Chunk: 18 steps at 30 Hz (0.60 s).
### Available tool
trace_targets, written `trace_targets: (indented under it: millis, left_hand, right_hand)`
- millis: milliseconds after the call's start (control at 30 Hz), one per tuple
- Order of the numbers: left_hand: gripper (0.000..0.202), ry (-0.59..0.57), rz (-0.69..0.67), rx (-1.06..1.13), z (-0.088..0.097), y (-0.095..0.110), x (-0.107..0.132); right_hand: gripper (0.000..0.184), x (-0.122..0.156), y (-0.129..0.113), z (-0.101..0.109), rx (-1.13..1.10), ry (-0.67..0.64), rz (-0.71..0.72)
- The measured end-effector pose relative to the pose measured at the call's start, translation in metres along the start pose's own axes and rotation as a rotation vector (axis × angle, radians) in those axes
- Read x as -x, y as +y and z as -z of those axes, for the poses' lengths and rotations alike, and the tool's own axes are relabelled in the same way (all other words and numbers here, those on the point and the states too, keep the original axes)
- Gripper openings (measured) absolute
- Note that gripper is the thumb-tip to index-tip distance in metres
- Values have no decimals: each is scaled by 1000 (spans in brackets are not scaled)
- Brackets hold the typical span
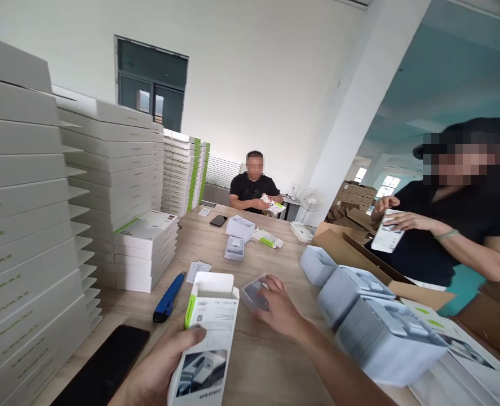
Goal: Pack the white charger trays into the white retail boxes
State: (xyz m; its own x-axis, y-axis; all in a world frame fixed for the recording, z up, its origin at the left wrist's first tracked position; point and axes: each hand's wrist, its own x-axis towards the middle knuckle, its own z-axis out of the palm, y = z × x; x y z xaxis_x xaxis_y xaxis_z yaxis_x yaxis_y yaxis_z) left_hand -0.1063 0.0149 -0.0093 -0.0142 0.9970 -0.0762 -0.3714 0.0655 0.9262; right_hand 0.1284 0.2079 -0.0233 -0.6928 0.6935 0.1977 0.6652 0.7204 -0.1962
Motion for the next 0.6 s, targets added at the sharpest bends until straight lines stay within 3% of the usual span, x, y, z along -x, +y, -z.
trace_targets:
  millis: [67, 133, 233, 333, 400, 467, 533, 600]
  left_hand:
    - [27, 37, -174, -362, -8, 9, 7]
    - [18, 72, -360, -790, -22, 14, 14]
    - [25, -38, -584, -1297, -42, 10, 19]
    - [27, -197, -671, -1569, -50, -1, 17]
    - [21, -245, -573, -1639, -48, -6, 14]
    - [22, -264, -357, -1646, -43, -9, 11]
    - [52, -258, -155, -1635, -39, -7, 9]
    - [85, -238, -35, -1634, -37, -1, 7]
  right_hand:
    - [86, 27, -3, 5, -74, -106, -6]
    - [113, 46, 0, 9, -136, -227, -44]
    - [114, 65, 5, 15, -186, -293, -49]
    - [98, 82, 4, 19, -195, -207, -36]
    - [92, 96, 2, 22, -193, -157, -75]
    - [91, 111, 1, 24, -232, -138, -124]
    - [90, 124, 2, 24, -309, -125, -155]
    - [89, 133, 5, 23, -384, -113, -158]
